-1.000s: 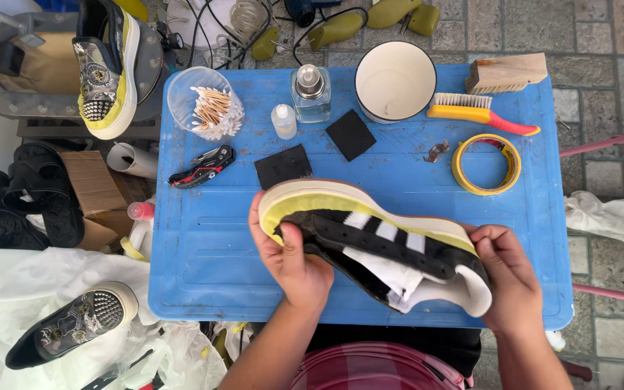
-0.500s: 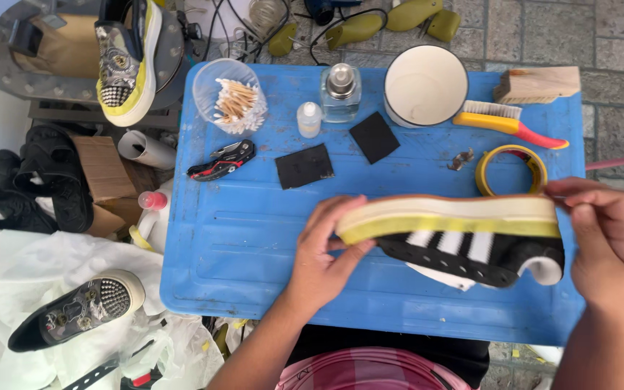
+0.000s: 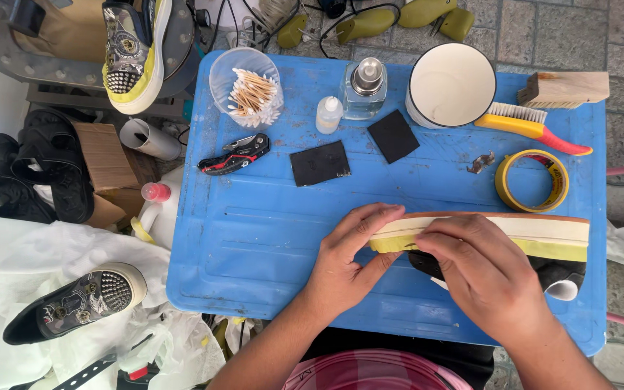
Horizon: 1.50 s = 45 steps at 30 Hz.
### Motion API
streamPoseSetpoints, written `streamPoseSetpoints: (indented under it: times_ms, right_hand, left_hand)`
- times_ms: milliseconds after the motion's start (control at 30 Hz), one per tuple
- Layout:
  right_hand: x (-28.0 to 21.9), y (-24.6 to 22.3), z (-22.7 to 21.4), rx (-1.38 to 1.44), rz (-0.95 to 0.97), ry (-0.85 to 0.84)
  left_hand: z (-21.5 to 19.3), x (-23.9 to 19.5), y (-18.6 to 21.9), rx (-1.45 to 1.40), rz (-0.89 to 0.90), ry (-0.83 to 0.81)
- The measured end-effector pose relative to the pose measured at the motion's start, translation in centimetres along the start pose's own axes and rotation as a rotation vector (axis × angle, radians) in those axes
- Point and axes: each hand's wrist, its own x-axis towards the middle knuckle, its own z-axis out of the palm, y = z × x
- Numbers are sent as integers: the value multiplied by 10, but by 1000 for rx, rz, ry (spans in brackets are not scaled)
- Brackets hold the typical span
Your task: The person applies yellow masking tape to the midsole of a black sneaker. They press the tape along the edge of the sole, smooth it down, and rotate the shoe to cover different sections. The shoe is handled one at a time on a blue work surface.
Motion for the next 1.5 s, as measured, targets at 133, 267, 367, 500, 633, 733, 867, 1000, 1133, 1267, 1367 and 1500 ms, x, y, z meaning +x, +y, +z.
streamPoseSetpoints:
  times_ms: [133,267,367,500,633,733,867,1000,1133,1267,1367,1500]
  right_hand:
    - [3,-3,0,-82,-22,-45]
    - [1,-3,-6,-163,-74,-91]
    - [-1,-2,-11,-192,-121,-121]
    - [-5,-3,-15,-259,-145,-146]
    - [-5,1,-19,-293,-227,-141]
    - [-4,7,-22,-288,-302,-143]
    - [-6,11,-27,-278,-291,-152]
    - [-11,11,-28,-248,-255,-135]
    - [-13,13,-30,-236,-233,-136]
    - [-17,14,-31,-213,-179,-123]
    - [-20,16,-31,-213,-161,-111]
    - [-24,19,-32,-182,-127,-85]
  left_hand:
    - [1,-2,0,-6,-41,-2]
    - [2,-4,0,-17,-39,-10]
    - [3,-5,-1,8,-12,-9]
    - [5,-6,-2,35,2,-3]
    - [6,-6,-2,47,51,-5]
    - [6,-6,-2,58,65,-12]
    - [6,-6,-1,63,80,-17]
    - [5,-6,-1,63,102,-21]
    - [5,-7,-1,62,100,-28]
    - [6,-6,-2,47,112,-31]
    - [6,-7,-2,62,99,-30]
    - [6,-7,-1,69,94,-32]
